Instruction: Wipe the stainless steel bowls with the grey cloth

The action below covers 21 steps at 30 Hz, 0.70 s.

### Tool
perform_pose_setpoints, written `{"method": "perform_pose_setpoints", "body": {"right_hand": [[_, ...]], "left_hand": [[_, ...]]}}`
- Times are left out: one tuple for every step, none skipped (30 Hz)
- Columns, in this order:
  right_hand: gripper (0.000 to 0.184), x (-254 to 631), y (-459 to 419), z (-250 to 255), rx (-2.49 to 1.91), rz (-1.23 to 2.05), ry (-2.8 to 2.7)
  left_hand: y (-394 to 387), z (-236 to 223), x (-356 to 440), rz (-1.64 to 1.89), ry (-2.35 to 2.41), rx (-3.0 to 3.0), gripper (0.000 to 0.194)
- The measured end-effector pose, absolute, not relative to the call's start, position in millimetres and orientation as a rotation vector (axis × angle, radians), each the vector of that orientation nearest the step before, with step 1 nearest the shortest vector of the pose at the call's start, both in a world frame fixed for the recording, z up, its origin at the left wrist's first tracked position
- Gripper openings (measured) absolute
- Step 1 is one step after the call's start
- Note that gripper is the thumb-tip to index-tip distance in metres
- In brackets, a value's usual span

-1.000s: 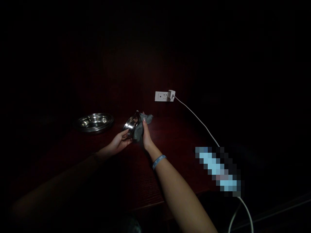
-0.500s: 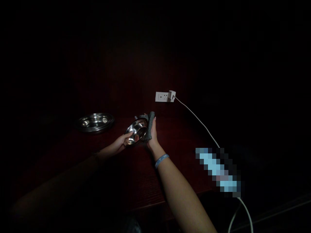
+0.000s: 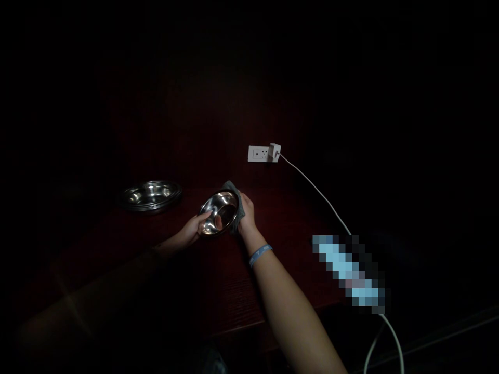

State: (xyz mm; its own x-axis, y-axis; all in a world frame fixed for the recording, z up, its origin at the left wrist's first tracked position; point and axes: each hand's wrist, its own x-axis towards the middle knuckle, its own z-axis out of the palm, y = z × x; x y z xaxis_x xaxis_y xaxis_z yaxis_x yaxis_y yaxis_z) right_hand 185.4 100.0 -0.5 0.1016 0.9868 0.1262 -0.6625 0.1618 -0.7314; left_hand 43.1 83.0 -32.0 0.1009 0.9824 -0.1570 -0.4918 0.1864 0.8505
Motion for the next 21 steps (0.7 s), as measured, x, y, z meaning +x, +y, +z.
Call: {"method": "perform_pose_setpoints", "body": {"right_hand": [[0.009,185.0,99.6,-1.2,-0.629,1.297,-0.707],[0.011,184.5,99.5,-2.1,-0.666,1.281,-0.715],[0.015,184.1,99.6,-3.2,-0.69,1.284,-0.716],[0.018,183.6,100.0,-4.5,-0.709,1.296,-0.712],[0.021,183.2,100.3,-5.5,-0.724,1.314,-0.705],[0.024,182.8,100.4,-6.3,-0.732,1.338,-0.695],[0.026,182.3,100.2,-6.6,-0.733,1.365,-0.688],[0.029,181.9,99.5,-6.2,-0.727,1.398,-0.683],[0.031,181.3,98.2,-5.1,-0.717,1.435,-0.679],[0.033,180.7,96.4,-3.5,-0.701,1.475,-0.678],[0.034,179.9,94.2,-1.2,-0.682,1.515,-0.678],[0.035,178.9,91.8,1.4,-0.659,1.551,-0.681],[0.035,177.7,89.3,4.1,-0.634,1.582,-0.688],[0.034,176.5,87.0,6.7,-0.605,1.606,-0.698],[0.034,175.2,85.1,9.1,-0.576,1.624,-0.711],[0.034,174.0,83.6,10.9,-0.549,1.636,-0.724],[0.033,173.0,82.6,12.0,-0.528,1.644,-0.732],[0.032,172.1,82.1,12.5,-0.512,1.652,-0.733],[0.031,171.6,82.1,12.2,-0.503,1.662,-0.728],[0.029,171.2,82.5,11.3,-0.499,1.675,-0.72],[0.028,171.0,83.1,9.8,-0.499,1.694,-0.713]], "left_hand": [[84.5,-33.9,43.2,1.27,0.873,0.724,0.01],[86.5,-36.1,42.8,1.295,0.892,0.73,0.009],[88.5,-38.4,41.9,1.318,0.915,0.741,0.008],[90.5,-40.6,40.7,1.335,0.942,0.757,0.008],[92.1,-42.4,39.4,1.346,0.969,0.779,0.008],[93.2,-43.6,38.2,1.351,0.99,0.803,0.009],[93.7,-44.2,37.2,1.356,1.002,0.825,0.009],[93.6,-44.2,36.6,1.362,1.006,0.846,0.01],[93.1,-43.7,36.4,1.367,1.01,0.864,0.011],[92.3,-42.7,36.8,1.376,1.015,0.873,0.012],[91.3,-41.5,37.6,1.39,1.021,0.875,0.013],[90.3,-40.3,38.7,1.409,1.025,0.871,0.014],[89.4,-39.1,40.0,1.432,1.026,0.865,0.015],[88.8,-38.2,41.3,1.456,1.026,0.862,0.016],[88.5,-37.6,42.3,1.477,1.026,0.866,0.017],[88.7,-37.4,42.8,1.496,1.027,0.883,0.018],[89.2,-37.8,42.9,1.513,1.03,0.914,0.019],[90.1,-38.7,42.4,1.527,1.037,0.957,0.02],[91.4,-40.2,41.4,1.534,1.051,1.006,0.021],[92.9,-42.2,40.0,1.539,1.073,1.054,0.024],[94.6,-44.4,38.5,1.542,1.103,1.093,0.027]]}}
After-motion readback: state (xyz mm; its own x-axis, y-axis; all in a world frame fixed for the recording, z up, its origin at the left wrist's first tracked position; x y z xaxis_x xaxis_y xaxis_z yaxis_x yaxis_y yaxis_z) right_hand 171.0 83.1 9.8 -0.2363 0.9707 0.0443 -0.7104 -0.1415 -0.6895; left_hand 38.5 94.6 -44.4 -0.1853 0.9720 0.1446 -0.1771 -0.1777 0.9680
